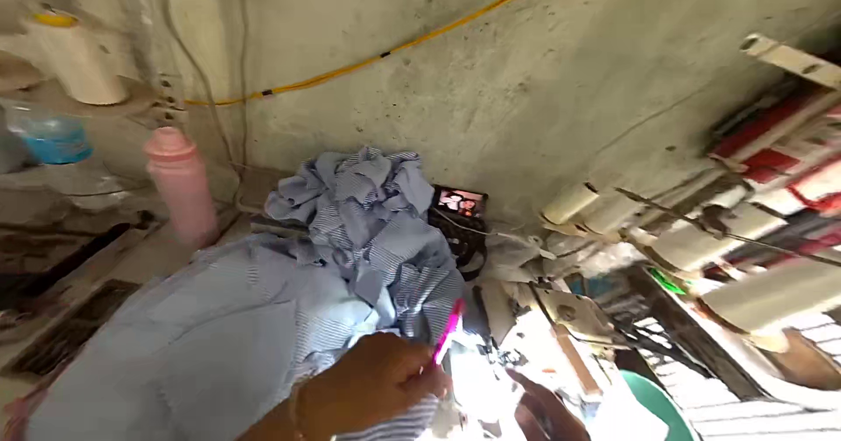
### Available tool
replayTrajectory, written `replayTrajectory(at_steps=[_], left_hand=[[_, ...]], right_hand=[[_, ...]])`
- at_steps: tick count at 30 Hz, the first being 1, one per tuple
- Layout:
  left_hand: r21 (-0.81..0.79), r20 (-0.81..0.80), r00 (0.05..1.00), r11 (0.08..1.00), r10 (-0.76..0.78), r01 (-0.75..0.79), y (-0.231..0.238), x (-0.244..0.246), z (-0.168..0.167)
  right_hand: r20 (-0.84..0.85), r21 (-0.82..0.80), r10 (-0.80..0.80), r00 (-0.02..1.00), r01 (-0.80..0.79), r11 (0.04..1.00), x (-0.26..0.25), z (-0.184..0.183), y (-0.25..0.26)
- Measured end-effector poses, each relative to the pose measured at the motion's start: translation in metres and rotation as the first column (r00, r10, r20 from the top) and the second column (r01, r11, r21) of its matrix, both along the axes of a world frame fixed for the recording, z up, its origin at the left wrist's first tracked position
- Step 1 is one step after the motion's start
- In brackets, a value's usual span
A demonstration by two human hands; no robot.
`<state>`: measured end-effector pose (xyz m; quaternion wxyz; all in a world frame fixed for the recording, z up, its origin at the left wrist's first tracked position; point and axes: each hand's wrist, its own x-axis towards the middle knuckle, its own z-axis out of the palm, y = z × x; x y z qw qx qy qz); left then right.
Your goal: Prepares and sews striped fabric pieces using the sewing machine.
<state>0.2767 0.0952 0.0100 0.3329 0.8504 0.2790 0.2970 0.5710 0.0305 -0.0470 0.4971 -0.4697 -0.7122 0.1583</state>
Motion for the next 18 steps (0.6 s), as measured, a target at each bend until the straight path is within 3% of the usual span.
replayTrajectory(at_steps=[2, 5, 7, 10, 13, 15, 18], left_hand=[[0.062, -0.067, 0.997, 0.997, -0.048, 0.052, 0.003, 0.029, -0.001], [0.098, -0.127, 0.991, 0.994, -0.031, 0.044, 0.007, 0.041, 0.004], [0.097, -0.107, 0.994, 0.995, 0.022, -0.012, 0.009, 0.035, 0.007], [0.123, -0.095, 0.949, 0.949, 0.302, -0.29, 0.007, 0.012, 0.025], [0.347, 0.09, 0.796, 0.73, 0.598, -0.588, 0.003, -0.015, 0.029], [0.361, 0.208, 0.767, 0.681, 0.607, -0.637, -0.005, -0.033, 0.032], [0.266, 0.268, 0.8, 0.757, 0.536, -0.597, -0.023, -0.054, 0.047]], right_hand=[[0.005, -0.027, 0.201, 0.98, -0.201, 0.979, -0.029, 0.047, 0.016], [0.045, 0.004, 0.344, 0.938, -0.345, 0.939, -0.054, 0.078, 0.04], [0.062, 0.02, 0.349, 0.935, -0.35, 0.936, -0.066, 0.09, 0.053], [0.066, 0.131, 0.261, 0.963, -0.268, 0.955, -0.085, 0.126, 0.078], [0.016, 0.207, 0.226, 0.974, -0.225, 0.952, -0.126, 0.174, 0.123], [0.03, 0.212, 0.269, 0.963, -0.269, 0.94, -0.167, 0.185, 0.162], [0.045, 0.116, 0.365, 0.93, -0.367, 0.923, -0.244, 0.175, 0.225]])
